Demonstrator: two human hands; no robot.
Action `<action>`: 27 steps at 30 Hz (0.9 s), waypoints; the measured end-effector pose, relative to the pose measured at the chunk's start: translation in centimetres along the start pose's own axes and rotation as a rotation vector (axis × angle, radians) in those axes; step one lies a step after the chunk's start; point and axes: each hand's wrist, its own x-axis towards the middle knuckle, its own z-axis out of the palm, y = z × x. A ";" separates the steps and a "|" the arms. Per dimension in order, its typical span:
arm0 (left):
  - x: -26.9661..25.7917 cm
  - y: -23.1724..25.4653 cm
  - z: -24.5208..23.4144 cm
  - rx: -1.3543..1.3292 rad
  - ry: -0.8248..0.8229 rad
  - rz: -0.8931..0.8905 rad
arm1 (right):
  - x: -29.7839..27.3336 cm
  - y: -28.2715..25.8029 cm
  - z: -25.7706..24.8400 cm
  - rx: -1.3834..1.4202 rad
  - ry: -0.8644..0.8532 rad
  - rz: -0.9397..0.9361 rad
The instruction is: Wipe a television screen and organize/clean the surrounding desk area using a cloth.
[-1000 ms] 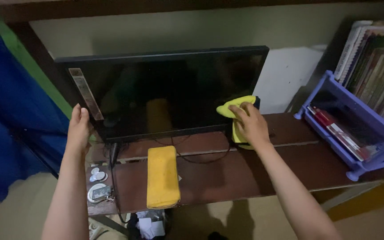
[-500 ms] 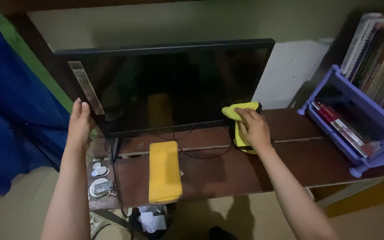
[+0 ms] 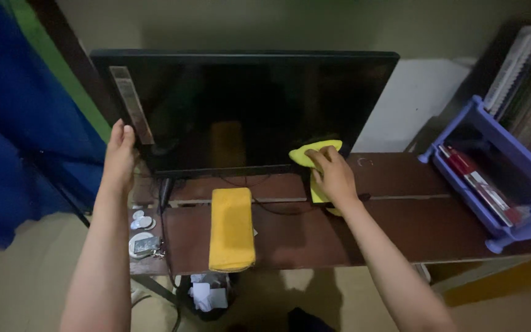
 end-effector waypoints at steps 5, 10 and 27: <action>0.4 -0.6 -0.4 -0.039 -0.035 0.135 | 0.4 -1.0 1.6 0.029 0.052 -0.030; -0.7 1.4 0.5 -0.003 0.017 0.003 | 1.1 -3.0 1.3 0.036 0.019 -0.014; 0.5 -0.3 0.0 -0.016 -0.044 0.152 | 4.4 -10.8 4.9 0.049 0.081 -0.254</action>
